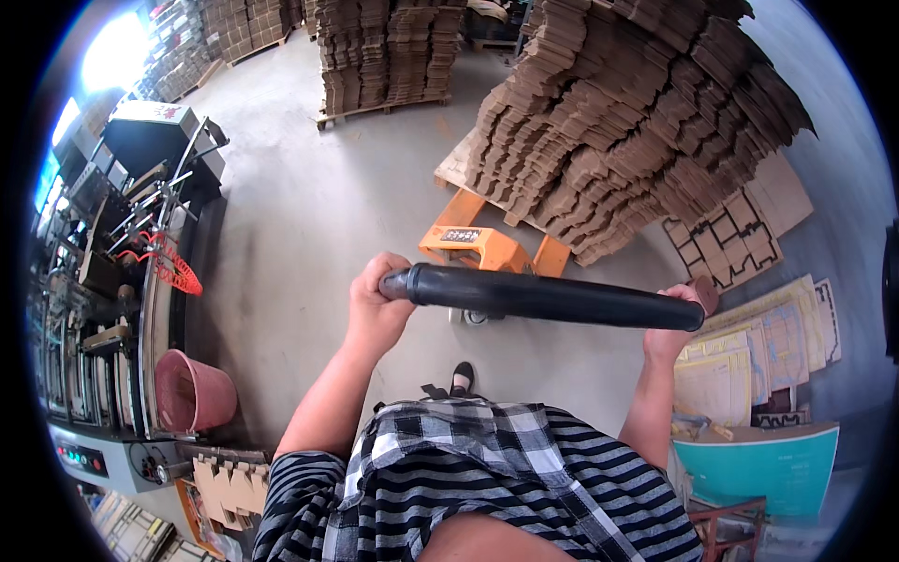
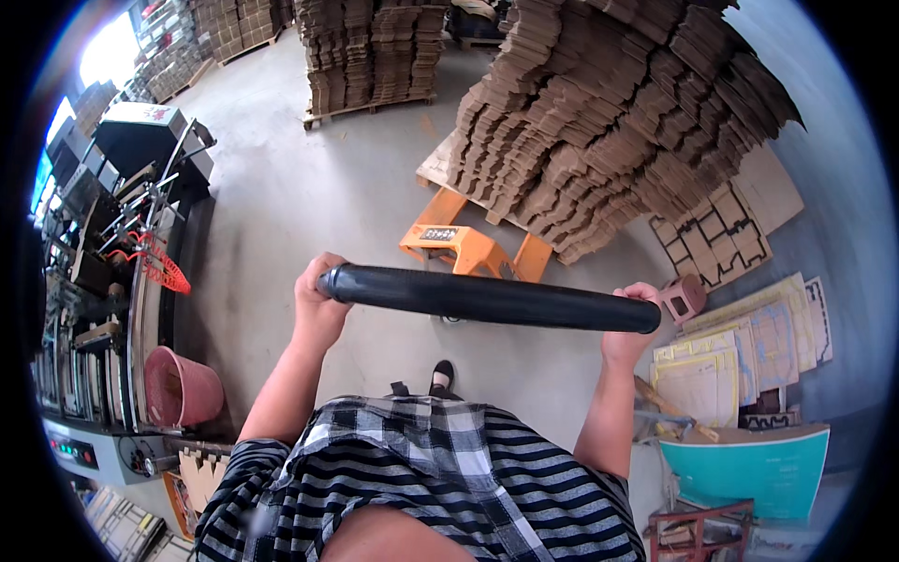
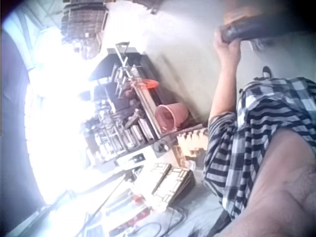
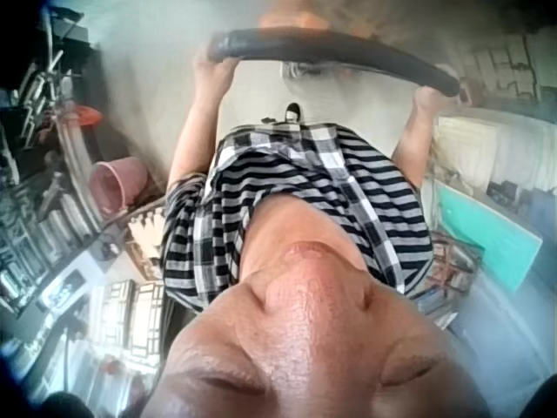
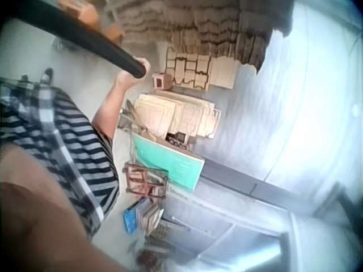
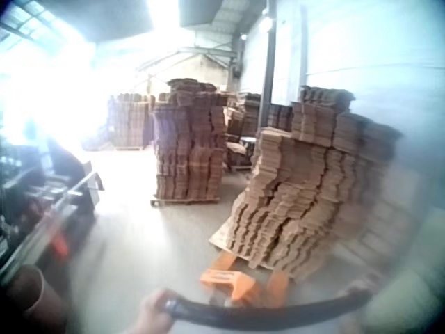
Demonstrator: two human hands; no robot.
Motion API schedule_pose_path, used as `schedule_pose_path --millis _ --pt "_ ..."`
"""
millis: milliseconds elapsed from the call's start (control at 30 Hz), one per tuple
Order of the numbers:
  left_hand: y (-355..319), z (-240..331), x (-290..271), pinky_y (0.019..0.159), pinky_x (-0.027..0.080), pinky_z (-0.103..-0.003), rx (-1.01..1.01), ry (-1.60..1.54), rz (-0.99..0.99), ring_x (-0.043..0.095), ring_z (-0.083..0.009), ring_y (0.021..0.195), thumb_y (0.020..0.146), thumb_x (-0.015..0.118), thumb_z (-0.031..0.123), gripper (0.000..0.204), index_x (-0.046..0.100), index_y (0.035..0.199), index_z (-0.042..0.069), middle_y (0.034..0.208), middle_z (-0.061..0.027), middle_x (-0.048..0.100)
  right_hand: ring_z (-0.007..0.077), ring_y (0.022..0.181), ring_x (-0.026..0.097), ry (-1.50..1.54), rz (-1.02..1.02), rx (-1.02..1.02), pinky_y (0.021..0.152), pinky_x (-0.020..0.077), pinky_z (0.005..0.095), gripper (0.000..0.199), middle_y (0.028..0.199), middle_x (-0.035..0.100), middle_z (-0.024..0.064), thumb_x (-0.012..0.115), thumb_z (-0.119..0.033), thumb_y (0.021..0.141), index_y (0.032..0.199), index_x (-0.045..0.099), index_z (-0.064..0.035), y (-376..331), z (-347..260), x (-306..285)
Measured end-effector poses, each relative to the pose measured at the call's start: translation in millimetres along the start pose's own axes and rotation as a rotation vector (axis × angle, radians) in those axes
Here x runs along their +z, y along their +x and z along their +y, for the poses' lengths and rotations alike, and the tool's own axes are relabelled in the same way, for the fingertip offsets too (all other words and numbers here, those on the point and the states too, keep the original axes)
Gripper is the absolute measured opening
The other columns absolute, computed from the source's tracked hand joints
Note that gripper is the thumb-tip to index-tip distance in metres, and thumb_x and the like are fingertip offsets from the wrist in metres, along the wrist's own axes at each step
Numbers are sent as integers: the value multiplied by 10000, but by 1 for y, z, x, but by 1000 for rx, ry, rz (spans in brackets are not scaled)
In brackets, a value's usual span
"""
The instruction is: The person operates a manual pallet jack to transport a large stack of cardboard sheets within a warehouse. They maneuver the jack through aisles, lift the load, and position it near a machine. The person then manually picks up individual cardboard sheets and feeds them into the machine's conveyor system.
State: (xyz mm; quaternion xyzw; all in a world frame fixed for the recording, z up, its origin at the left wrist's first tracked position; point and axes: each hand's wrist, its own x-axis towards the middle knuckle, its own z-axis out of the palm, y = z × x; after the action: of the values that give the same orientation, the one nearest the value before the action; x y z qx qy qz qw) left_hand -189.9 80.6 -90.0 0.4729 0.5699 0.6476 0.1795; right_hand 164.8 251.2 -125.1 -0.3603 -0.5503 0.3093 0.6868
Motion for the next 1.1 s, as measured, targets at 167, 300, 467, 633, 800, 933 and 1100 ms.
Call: schedule_pose_path --millis 167,300,467,633,800,933,1100 --pt "-36 12 -17 623 397 -229 15 54 10 471 -83 673 664 612 -24 158 544 798 23 722 -2 524 93 735 518 100 -71 -47 701 455 236 163 800 515 4 617 60 784 869 521 -40 -36 -33 -18" --pt "-70 22 -36 623 400 -223 -6 11 26 480 -77 681 671 620 -40 157 552 794 30 727 7 528 99 727 531 -39 -75 -96 699 457 236 159 790 529 14 602 68 783 850 514 -47 -79 -64 -25" --pt "-108 21 -68 642 431 -233 11 3 78 529 -92 703 697 618 -43 135 547 784 31 749 -14 568 125 770 516 -30 -133 -54 733 440 246 41 828 522 44 518 -13 841 862 497 -41 -130 -93 -29" --pt "-158 19 -92 656 495 -276 -9 64 175 617 -154 714 822 602 16 122 497 762 32 733 -83 620 157 685 558 73 -234 23 681 496 288 158 762 542 58 566 40 821 914 467 -41 -174 -111 -43" --pt "-197 38 -78 628 514 -293 -11 -92 348 608 -162 670 832 610 46 150 478 761 30 698 -69 572 165 678 585 245 -362 26 635 502 277 169 765 563 76 613 2 842 936 473 -14 -174 -111 -60" --pt "-227 46 -66 644 448 -218 83 -40 417 572 -93 715 767 614 -36 94 555 817 18 752 -10 581 131 675 564 304 -332 -43 618 487 260 143 766 549 61 588 -10 828 929 486 -15 -147 -100 -63" --pt "-219 66 -55 677 483 -249 46 -101 442 596 -121 704 726 589 -104 228 568 934 -12 803 -48 619 130 569 507 320 -265 99 560 454 265 239 761 539 75 510 67 728 959 517 5 -121 -93 -34"
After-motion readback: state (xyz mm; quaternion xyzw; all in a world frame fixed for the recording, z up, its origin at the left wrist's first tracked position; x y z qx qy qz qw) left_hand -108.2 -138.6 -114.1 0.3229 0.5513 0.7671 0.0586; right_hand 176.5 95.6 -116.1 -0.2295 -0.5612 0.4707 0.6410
